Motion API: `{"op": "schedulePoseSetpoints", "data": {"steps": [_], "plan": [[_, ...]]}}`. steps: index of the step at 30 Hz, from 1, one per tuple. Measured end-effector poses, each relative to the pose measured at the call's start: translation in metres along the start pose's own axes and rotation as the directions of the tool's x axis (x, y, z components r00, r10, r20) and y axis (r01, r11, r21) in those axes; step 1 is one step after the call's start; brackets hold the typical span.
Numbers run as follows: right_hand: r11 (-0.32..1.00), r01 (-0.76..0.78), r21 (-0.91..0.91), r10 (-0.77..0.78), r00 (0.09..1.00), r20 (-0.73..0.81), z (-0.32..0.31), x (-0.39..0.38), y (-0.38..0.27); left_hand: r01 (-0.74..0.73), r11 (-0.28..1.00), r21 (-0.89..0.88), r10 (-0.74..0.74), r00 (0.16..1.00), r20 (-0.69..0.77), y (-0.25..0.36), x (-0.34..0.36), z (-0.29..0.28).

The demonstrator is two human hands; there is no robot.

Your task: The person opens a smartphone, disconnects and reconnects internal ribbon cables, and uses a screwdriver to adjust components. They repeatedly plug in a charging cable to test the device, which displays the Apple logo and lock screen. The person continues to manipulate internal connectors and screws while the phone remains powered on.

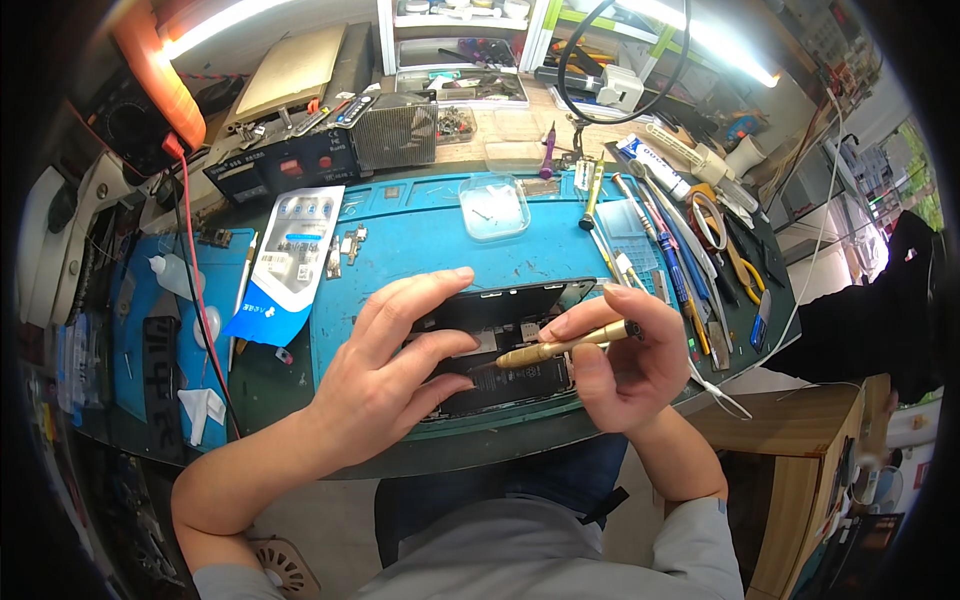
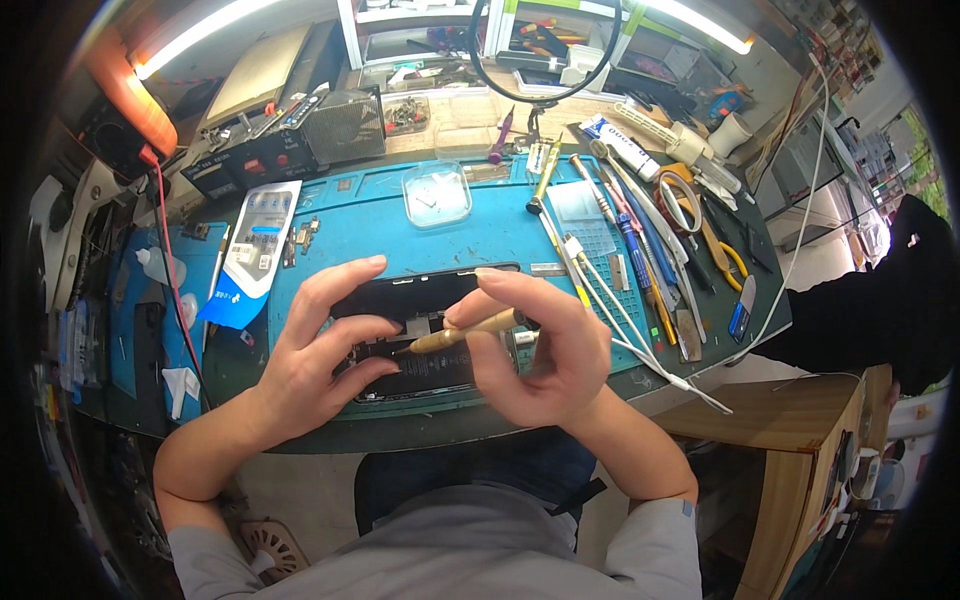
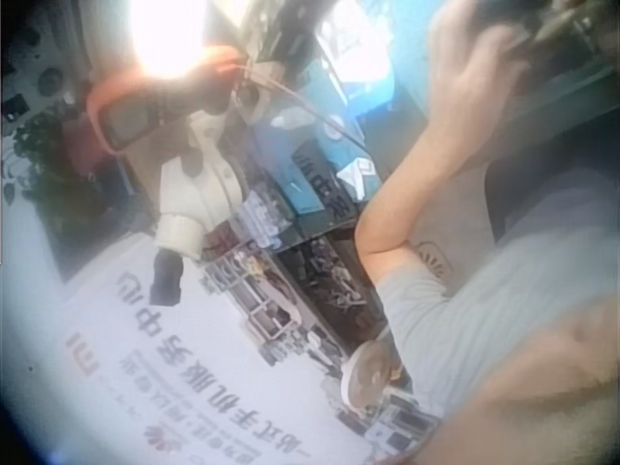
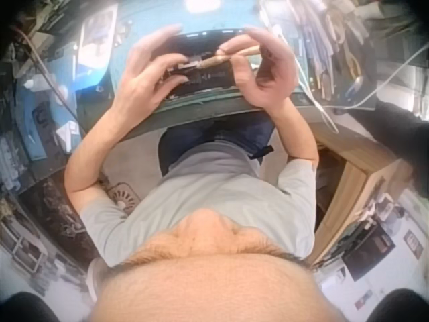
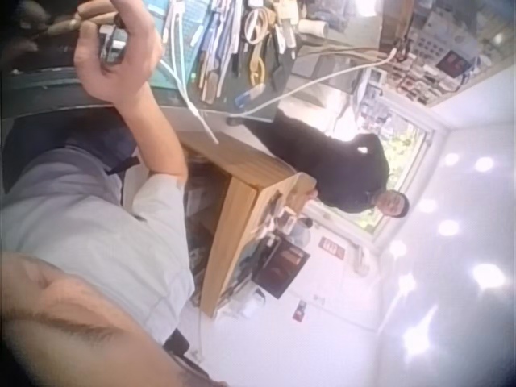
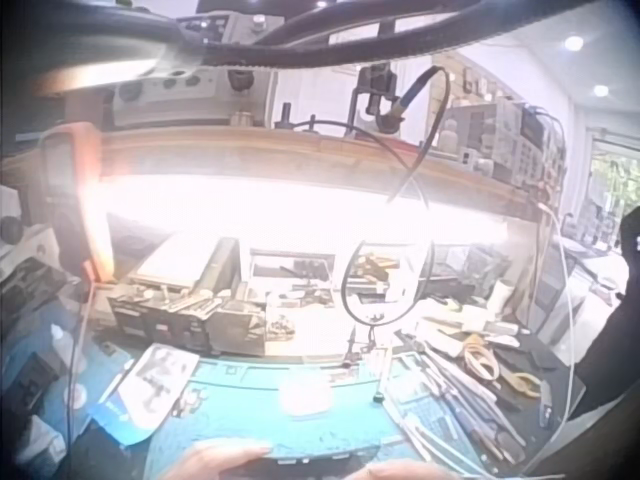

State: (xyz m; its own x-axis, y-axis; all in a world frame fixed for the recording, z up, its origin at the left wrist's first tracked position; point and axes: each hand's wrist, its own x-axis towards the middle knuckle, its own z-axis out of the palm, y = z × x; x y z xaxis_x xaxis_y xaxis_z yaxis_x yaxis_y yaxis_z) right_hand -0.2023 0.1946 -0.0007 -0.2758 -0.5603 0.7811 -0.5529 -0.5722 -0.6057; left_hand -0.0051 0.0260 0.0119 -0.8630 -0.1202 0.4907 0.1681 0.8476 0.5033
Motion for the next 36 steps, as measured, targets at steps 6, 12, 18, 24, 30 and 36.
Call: {"op": "schedulePoseSetpoints", "data": {"steps": [6,12,18,24,30,36], "plan": [[0.966,0.101,-0.239,-0.072,0.989,0.126,-0.001,0.007,-0.002,-0.048,0.996,0.070,0.050,0.999,-0.021,-0.003,0.001,0.001],[0.941,0.173,-0.292,-0.127,0.977,0.170,0.010,0.015,-0.003,-0.035,0.999,0.036,0.036,0.999,-0.023,-0.009,0.001,0.000],[0.918,0.253,-0.306,-0.187,0.955,0.228,0.019,0.032,0.001,0.014,0.989,-0.150,-0.037,0.988,-0.149,-0.014,0.000,0.007],[0.907,0.269,-0.324,-0.201,0.953,0.229,0.024,0.032,0.005,0.024,1.000,-0.019,-0.026,0.996,-0.088,-0.013,0.000,-0.001],[0.913,0.270,-0.306,-0.194,0.947,0.255,0.023,0.030,0.004,0.041,0.999,-0.023,-0.043,0.995,-0.087,-0.012,-0.002,0.001],[0.921,0.229,-0.315,-0.168,0.963,0.210,0.020,0.027,0.003,0.040,0.999,-0.024,-0.042,0.995,-0.088,-0.012,-0.001,0.002]]}}
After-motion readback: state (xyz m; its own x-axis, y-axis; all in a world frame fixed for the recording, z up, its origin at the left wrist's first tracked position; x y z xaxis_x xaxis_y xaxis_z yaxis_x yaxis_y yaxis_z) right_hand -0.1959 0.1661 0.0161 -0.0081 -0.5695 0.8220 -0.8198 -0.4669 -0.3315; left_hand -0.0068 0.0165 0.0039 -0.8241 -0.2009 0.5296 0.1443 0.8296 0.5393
